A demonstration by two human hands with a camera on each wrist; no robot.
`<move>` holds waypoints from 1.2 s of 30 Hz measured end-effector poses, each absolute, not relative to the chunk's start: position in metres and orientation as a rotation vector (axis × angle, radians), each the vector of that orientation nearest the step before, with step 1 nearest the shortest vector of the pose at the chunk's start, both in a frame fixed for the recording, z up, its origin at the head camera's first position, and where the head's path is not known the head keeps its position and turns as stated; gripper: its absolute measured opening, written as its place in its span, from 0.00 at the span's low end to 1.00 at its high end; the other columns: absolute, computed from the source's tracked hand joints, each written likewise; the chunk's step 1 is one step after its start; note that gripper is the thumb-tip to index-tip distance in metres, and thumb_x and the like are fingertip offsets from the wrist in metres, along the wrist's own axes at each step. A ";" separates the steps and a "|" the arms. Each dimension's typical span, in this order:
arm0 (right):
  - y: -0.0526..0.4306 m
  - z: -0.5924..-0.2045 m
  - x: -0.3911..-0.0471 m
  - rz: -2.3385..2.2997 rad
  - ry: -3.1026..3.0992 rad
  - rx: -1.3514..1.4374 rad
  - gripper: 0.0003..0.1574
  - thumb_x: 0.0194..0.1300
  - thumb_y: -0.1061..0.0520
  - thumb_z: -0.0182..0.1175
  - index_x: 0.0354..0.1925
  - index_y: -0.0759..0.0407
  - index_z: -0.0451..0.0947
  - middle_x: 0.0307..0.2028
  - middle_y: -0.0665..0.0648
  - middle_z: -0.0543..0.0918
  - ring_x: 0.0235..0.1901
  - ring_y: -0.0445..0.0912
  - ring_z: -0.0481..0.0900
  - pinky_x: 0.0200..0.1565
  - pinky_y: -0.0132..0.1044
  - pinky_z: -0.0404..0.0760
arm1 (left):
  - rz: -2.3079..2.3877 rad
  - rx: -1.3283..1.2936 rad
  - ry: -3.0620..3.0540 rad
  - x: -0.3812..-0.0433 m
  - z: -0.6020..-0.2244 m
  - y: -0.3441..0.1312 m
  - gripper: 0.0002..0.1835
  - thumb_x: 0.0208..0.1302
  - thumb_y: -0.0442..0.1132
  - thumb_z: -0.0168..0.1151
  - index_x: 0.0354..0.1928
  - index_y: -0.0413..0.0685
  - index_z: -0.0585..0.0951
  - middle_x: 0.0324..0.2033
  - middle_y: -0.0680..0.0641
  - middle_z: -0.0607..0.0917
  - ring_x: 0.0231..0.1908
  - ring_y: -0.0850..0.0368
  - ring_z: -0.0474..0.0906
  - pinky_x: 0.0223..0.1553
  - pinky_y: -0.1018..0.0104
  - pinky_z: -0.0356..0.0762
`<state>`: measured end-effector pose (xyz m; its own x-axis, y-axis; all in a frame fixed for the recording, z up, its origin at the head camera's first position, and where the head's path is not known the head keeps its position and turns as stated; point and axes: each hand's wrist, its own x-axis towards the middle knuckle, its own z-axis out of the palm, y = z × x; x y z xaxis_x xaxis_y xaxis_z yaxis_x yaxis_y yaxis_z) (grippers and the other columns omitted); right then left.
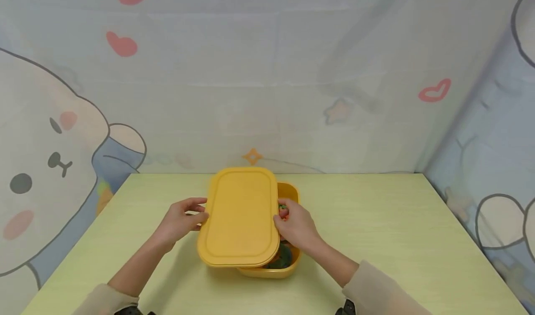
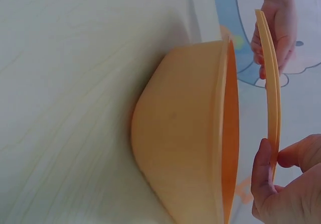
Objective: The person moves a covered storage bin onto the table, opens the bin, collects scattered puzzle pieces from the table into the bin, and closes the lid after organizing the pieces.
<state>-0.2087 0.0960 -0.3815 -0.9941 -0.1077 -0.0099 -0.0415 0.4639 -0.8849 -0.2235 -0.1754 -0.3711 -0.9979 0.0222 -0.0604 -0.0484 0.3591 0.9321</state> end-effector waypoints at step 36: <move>0.143 -0.398 -0.204 -1.484 2.669 -0.049 0.29 0.61 0.62 0.52 0.61 0.66 0.64 0.39 0.62 0.75 0.21 0.43 0.75 0.28 0.39 0.83 | 1.669 0.052 2.513 -0.242 -0.397 -0.128 0.23 0.53 0.29 0.60 0.54 0.36 0.75 0.36 0.41 0.78 0.25 0.59 0.79 0.30 0.66 0.82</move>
<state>-0.2042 0.1433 -0.3976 -0.9957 -0.0702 -0.0606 0.0145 0.5281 -0.8491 -0.2417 -0.1277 -0.3969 -0.9917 0.0972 -0.0844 -0.0400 0.3901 0.9199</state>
